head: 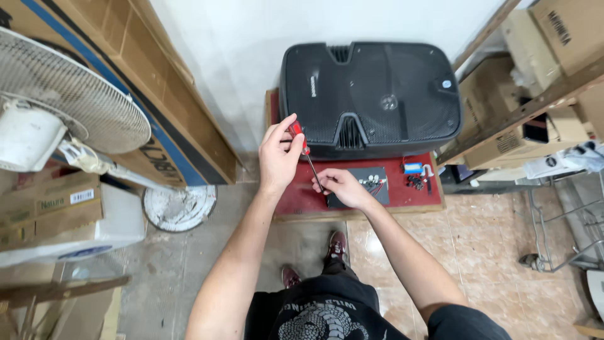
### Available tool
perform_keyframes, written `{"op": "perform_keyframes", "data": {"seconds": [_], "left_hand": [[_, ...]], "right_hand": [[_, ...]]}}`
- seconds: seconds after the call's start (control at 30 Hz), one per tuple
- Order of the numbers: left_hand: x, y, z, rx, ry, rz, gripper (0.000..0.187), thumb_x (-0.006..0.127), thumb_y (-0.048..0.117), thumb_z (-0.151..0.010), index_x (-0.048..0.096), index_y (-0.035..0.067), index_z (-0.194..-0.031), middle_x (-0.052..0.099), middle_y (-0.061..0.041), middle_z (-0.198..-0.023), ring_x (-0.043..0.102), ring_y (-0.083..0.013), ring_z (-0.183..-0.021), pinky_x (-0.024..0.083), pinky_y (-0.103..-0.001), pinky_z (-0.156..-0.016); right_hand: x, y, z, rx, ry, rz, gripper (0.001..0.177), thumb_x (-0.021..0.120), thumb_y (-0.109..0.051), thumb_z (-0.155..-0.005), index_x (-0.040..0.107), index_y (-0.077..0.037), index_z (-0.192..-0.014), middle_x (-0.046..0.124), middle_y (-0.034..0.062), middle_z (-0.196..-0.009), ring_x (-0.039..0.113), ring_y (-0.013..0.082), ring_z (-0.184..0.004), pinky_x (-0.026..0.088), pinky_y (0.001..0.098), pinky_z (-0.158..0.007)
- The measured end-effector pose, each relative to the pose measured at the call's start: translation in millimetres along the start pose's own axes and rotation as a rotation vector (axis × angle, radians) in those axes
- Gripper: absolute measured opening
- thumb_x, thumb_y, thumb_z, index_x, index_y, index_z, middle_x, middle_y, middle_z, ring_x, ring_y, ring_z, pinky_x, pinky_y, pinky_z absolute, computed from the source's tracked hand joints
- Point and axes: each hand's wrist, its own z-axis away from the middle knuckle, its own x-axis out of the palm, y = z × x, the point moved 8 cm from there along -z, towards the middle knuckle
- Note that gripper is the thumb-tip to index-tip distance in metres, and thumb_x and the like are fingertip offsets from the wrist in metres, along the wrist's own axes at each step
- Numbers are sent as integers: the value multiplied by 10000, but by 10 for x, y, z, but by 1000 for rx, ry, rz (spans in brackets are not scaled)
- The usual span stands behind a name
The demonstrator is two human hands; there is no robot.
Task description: The person uses a red-handled screwdriver to remove screws from the top cover of a black Panasonic device placed on a red workbench. The person systematically unscrews multiple fasteners around the perimeter of the device's top surface.
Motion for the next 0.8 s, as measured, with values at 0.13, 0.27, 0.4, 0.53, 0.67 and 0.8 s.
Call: {"op": "perform_keyframes", "data": {"seconds": [0.13,0.27,0.4,0.53,0.67,0.8], "left_hand": [[337,337,-427,135,-32,30,487,776,-44,-1023,732,74,-1493,683,-161,-1238,804,-285,-1023,751,-335,-780],[723,839,-748,276,-70,13,491,794,-35,-1016,738,74,-1492,704,-171,-1258,796,-305,-1072,744,-353,-821],[1199,1020,-1121,367,-100,-51,479,821,28,-1016,763,125,-1481,758,-141,-1291,796,-301,-1144,734,-338,-856],[1616,1010,-1512,394,-118,-140,454,806,70,-1034,773,176,-1475,788,-102,-1298,797,-262,-1165,722,-307,-881],[1959,975,-1839,409,-132,-216,425,786,74,-1048,778,176,-1460,800,-116,-1290,799,-278,-1170,724,-335,-879],[2187,891,-2116,423,-121,-300,409,782,55,-1041,793,169,-1434,816,-133,-1260,815,-294,-1134,725,-342,-858]], "right_hand": [[-486,-683,187,-134,111,97,285,674,0,-1052,802,14,-1306,854,152,-1104,747,162,-1047,675,311,-910],[-1041,-1261,176,-261,308,398,247,768,-38,-1023,850,-33,-1257,882,175,-1080,837,237,-1039,699,382,-891],[-1727,-1475,-131,-342,516,579,228,858,-197,-1015,887,-144,-1235,893,83,-1082,845,233,-1063,686,353,-895],[-2379,-1489,-640,-366,582,594,240,880,-224,-1003,893,-180,-1239,890,41,-1084,842,192,-1050,678,313,-896],[-2673,-1591,-1055,-338,562,585,238,871,-156,-977,888,-133,-1214,886,84,-1048,839,223,-1037,676,359,-911],[-2884,-1651,-1452,-341,557,576,210,859,-136,-977,894,-133,-1185,884,106,-1021,841,265,-1035,674,401,-895]]}}
